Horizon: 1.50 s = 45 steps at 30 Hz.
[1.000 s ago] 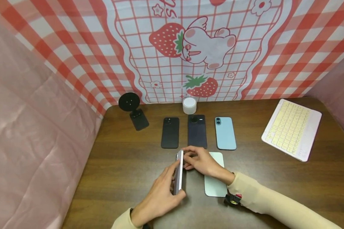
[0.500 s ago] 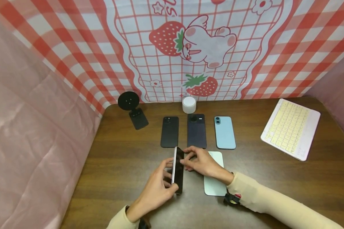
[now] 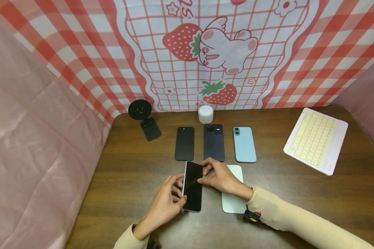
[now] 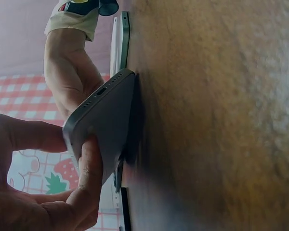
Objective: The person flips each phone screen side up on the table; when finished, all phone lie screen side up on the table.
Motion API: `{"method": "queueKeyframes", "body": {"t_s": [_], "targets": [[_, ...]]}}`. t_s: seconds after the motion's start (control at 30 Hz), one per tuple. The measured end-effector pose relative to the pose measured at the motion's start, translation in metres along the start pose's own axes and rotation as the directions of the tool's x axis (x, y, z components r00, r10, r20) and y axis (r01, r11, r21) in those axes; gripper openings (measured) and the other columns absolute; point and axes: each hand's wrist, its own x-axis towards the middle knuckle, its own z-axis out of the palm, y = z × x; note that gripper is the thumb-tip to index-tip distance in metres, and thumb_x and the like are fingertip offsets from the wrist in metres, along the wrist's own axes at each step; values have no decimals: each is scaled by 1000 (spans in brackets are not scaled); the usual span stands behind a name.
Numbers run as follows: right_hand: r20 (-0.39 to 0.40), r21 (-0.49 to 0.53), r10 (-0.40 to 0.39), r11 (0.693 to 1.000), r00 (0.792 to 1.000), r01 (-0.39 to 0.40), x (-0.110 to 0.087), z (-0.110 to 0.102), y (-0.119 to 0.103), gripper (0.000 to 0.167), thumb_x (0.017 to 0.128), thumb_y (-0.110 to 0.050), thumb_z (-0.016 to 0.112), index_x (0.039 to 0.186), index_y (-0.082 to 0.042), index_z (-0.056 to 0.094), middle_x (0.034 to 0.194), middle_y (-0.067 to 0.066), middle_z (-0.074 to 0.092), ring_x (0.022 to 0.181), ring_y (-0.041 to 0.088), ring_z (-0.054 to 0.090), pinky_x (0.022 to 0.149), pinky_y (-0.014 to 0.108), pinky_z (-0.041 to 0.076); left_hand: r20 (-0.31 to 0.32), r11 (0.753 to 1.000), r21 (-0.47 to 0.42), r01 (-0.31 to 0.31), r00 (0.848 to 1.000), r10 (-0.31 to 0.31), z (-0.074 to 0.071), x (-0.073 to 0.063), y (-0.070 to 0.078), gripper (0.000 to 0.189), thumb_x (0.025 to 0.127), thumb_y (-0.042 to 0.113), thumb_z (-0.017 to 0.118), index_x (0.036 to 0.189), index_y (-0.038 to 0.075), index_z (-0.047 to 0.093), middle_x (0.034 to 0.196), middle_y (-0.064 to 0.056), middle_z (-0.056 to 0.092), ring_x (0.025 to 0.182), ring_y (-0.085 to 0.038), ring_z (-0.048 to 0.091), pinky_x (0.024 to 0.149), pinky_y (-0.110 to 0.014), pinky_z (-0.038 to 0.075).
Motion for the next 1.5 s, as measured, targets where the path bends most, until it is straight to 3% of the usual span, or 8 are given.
{"method": "queueKeyframes", "body": {"t_s": [0.27, 0.47, 0.93, 1.3, 1.5], "targets": [[-32, -13, -7, 1000, 999, 7, -2, 1, 1, 53, 83, -12, 87, 126, 3, 60, 95, 14, 70, 63, 9, 69, 58, 25, 54, 33, 998, 55, -4, 999, 3, -2, 0, -4, 62, 86, -6, 75, 144, -5, 54, 112, -14, 58, 82, -7, 62, 69, -20, 56], [-52, -43, -27, 999, 998, 25, -1, 2, 0, 53, 81, -11, 89, 124, 2, 61, 92, 12, 70, 63, 7, 68, 59, 24, 54, 46, 995, 95, -18, 999, 13, -2, -1, -7, 62, 84, -7, 77, 142, -8, 54, 111, -16, 60, 85, -15, 63, 69, -21, 56], [-66, -95, -43, 995, 997, 37, -1, 3, 0, 51, 80, -11, 90, 122, 0, 63, 91, 11, 70, 63, 5, 66, 63, 23, 53, 46, 980, 199, -16, 999, 7, -2, 3, -9, 64, 80, -11, 73, 142, -5, 56, 115, -16, 62, 89, -19, 66, 72, -22, 55], [-75, -96, -22, 995, 997, 14, -2, 1, -1, 52, 79, -12, 90, 123, 0, 63, 91, 10, 70, 63, 6, 67, 61, 24, 52, 54, 972, 236, -20, 999, 8, 2, 7, -8, 66, 80, -8, 75, 143, -7, 54, 117, -16, 61, 91, -21, 67, 72, -20, 54], [-84, -131, -1, 991, 996, -10, -4, -4, -3, 52, 78, -18, 92, 122, -4, 66, 92, 7, 73, 68, 5, 65, 70, 24, 51, 70, 975, 220, -13, 998, -2, 3, 7, -7, 72, 80, -8, 76, 147, -9, 50, 120, -18, 60, 92, -21, 66, 71, -19, 55]]}}
